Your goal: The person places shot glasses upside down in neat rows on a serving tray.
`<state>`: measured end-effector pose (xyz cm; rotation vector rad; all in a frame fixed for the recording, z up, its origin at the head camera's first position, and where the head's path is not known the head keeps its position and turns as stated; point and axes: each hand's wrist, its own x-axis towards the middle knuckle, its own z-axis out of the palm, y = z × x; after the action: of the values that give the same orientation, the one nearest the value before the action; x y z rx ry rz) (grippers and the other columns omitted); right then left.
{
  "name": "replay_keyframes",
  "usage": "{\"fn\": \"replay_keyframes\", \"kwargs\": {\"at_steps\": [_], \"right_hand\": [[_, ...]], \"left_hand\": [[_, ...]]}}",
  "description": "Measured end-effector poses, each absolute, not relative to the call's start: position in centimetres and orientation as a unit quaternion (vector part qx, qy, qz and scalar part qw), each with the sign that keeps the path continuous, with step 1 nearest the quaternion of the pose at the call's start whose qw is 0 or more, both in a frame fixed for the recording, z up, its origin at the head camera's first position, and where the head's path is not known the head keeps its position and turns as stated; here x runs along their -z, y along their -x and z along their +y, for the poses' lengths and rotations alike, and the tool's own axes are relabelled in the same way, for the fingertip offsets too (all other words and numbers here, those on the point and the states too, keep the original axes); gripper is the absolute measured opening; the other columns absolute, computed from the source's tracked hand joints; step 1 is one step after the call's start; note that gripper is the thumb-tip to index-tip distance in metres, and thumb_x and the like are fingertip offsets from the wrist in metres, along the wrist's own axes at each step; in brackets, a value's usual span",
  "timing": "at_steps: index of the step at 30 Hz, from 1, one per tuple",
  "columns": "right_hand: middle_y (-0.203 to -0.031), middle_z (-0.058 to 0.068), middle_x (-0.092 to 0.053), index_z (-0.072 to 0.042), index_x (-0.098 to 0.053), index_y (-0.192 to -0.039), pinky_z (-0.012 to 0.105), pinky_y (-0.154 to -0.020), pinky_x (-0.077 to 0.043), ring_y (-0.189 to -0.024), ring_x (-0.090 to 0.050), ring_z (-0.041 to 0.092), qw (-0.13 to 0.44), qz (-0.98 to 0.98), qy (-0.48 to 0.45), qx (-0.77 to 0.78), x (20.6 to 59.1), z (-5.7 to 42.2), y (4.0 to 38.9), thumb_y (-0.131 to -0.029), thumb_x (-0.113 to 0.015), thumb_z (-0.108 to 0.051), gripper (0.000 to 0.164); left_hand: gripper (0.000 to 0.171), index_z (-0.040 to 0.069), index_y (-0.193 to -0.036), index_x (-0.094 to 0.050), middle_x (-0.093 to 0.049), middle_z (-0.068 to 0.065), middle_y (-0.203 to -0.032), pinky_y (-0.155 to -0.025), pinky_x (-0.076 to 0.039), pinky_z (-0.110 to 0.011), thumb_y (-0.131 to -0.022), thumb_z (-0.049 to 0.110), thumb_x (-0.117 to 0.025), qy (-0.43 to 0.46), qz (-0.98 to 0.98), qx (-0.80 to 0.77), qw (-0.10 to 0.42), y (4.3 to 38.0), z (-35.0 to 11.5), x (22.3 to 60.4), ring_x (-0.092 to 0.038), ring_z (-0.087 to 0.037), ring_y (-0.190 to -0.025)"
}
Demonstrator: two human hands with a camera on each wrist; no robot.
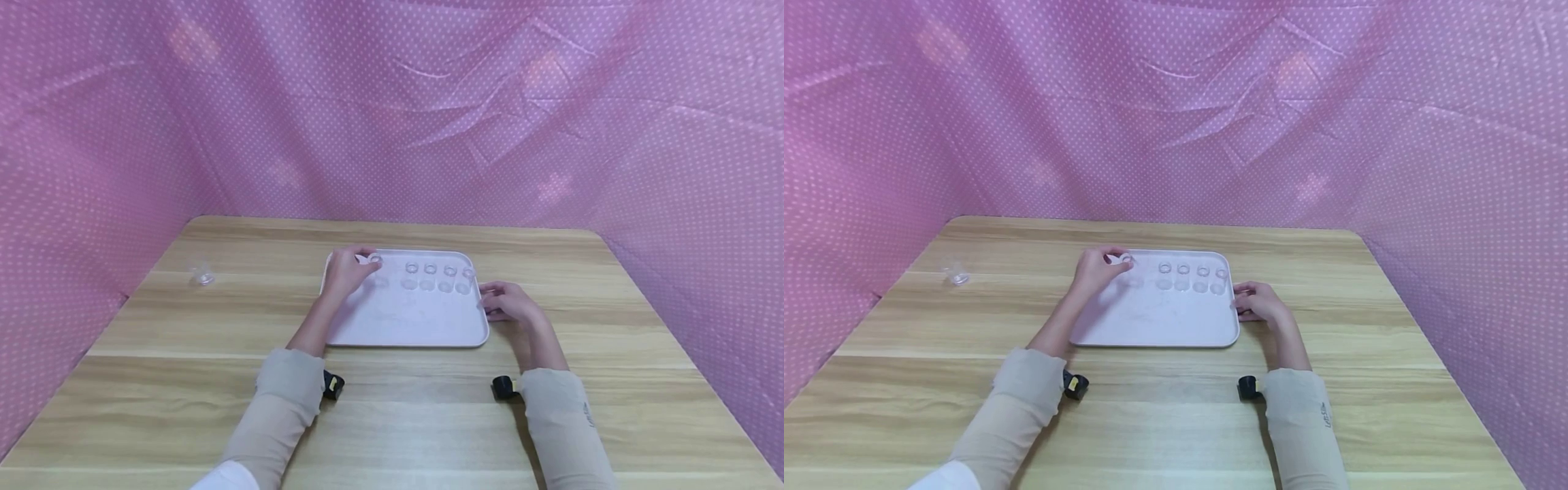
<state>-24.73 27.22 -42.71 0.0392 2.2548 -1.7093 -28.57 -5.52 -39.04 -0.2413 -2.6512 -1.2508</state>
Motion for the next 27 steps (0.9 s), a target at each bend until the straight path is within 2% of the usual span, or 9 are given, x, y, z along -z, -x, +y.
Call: {"fn": "replay_keyframes", "kwargs": {"at_steps": [16,27], "right_hand": [[-0.098,0.017,-0.059,0.012,-0.036,-0.131,0.031,-0.072,-0.052,-0.077,-0.060,0.015,0.165,0.789,-0.015,0.592,42.6,27.2,24.4,-0.086,-0.054,0.004,0.049],[-0.094,0.014,-0.060,0.012,-0.036,-0.131,0.030,-0.071,-0.053,-0.075,-0.059,0.014,0.164,0.787,-0.017,0.595,42.7,27.5,24.5,-0.086,-0.054,0.003,0.049]], "left_hand": [[0.026,0.010,-0.105,-0.068,-0.063,-0.007,-0.109,-0.079,-0.041,-0.036,-0.079,0.017,-0.070,0.126,-0.906,0.398,0.066,28.7,-2.9,39.8,-0.049,-0.023,-0.094],[0.026,0.012,-0.105,-0.069,-0.063,-0.004,-0.108,-0.080,-0.040,-0.035,-0.080,0.018,-0.070,0.119,-0.914,0.383,0.055,28.8,-2.0,40.0,-0.049,-0.022,-0.096]]}}
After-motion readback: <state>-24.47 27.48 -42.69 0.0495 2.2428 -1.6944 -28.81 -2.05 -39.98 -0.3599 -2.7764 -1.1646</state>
